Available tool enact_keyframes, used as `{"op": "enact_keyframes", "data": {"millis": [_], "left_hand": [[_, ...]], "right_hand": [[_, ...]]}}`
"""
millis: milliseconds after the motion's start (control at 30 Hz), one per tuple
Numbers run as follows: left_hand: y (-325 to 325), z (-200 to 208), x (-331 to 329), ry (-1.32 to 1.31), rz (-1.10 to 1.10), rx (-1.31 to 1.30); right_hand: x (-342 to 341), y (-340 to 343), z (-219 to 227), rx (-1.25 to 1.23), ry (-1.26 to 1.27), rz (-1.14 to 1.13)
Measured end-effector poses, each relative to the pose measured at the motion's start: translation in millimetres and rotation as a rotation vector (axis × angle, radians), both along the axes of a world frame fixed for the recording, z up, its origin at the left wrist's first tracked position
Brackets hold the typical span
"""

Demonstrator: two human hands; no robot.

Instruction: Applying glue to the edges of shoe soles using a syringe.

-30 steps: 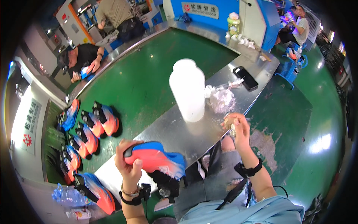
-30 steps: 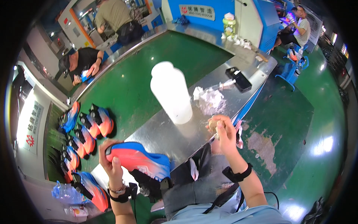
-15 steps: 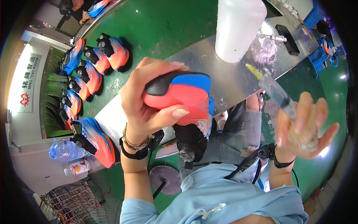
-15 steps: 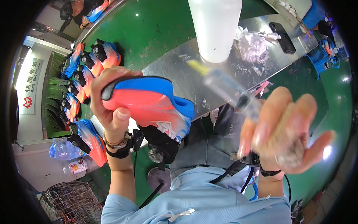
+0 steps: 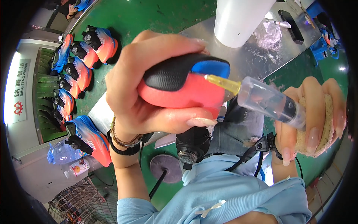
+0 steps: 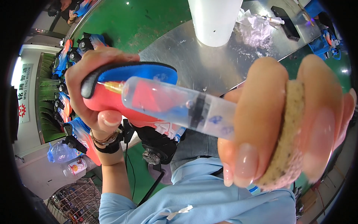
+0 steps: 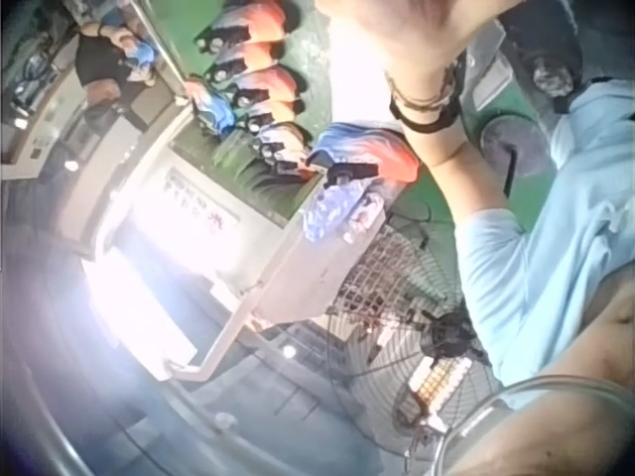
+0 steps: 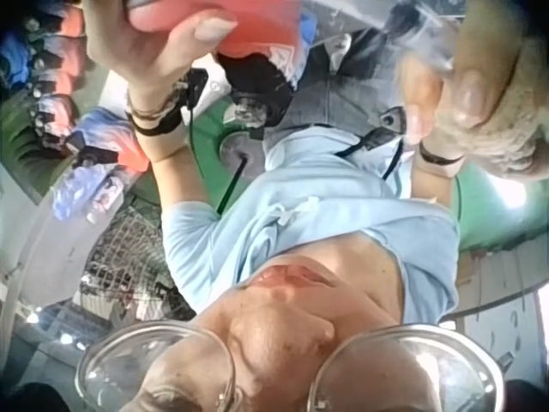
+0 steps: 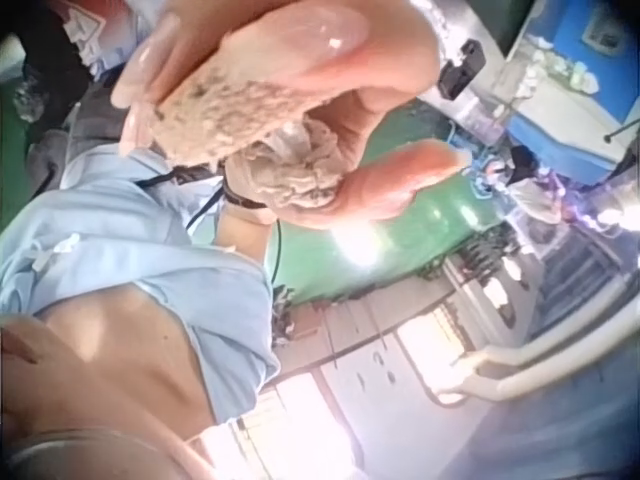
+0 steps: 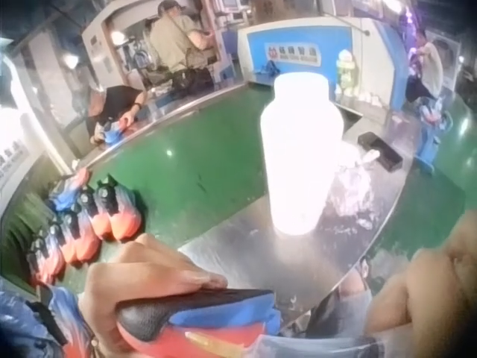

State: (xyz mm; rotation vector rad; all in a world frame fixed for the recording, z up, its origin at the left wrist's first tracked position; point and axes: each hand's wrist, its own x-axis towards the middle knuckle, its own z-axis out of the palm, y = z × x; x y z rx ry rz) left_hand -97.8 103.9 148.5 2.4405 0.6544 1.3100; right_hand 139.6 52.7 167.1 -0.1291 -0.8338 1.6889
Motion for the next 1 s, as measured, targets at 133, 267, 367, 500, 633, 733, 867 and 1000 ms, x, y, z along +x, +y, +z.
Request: {"op": "enact_keyframes", "data": {"millis": [133,267,367,500,633,733,867,1000], "left_hand": [[-7,-3,11,-0.106,0.185,-0.119],[4,-4,1,-0.029,0.354,-0.090],[10,-14,-5,-0.165,0.331,-0.138],[18,-23,-16,-0.274,0.395,-0.145],[18,-25,-21,-0.225,0.505,-0.131],[22,-26,-21,-0.252,0.526,-0.146],[29,-36,-29,-0.289,0.554,-0.172],[42,-46,-40,-0.330,0.580,-0.196]], "right_hand": [[12,11,-9,0.208,-0.141,0.093],[-6,-1,-16,0.087,-0.137,-0.151],[-14,-14,-26,-0.098,-0.125,-0.296],[-15,6,-54,0.150,-0.156,-0.179],[-23,8,-72,0.140,-0.152,-0.159],[-22,6,-79,0.138,-0.168,-0.158],[-27,0,-91,0.023,-0.204,-0.155],[-25,-9,-99,-0.068,-0.297,-0.190]]}}
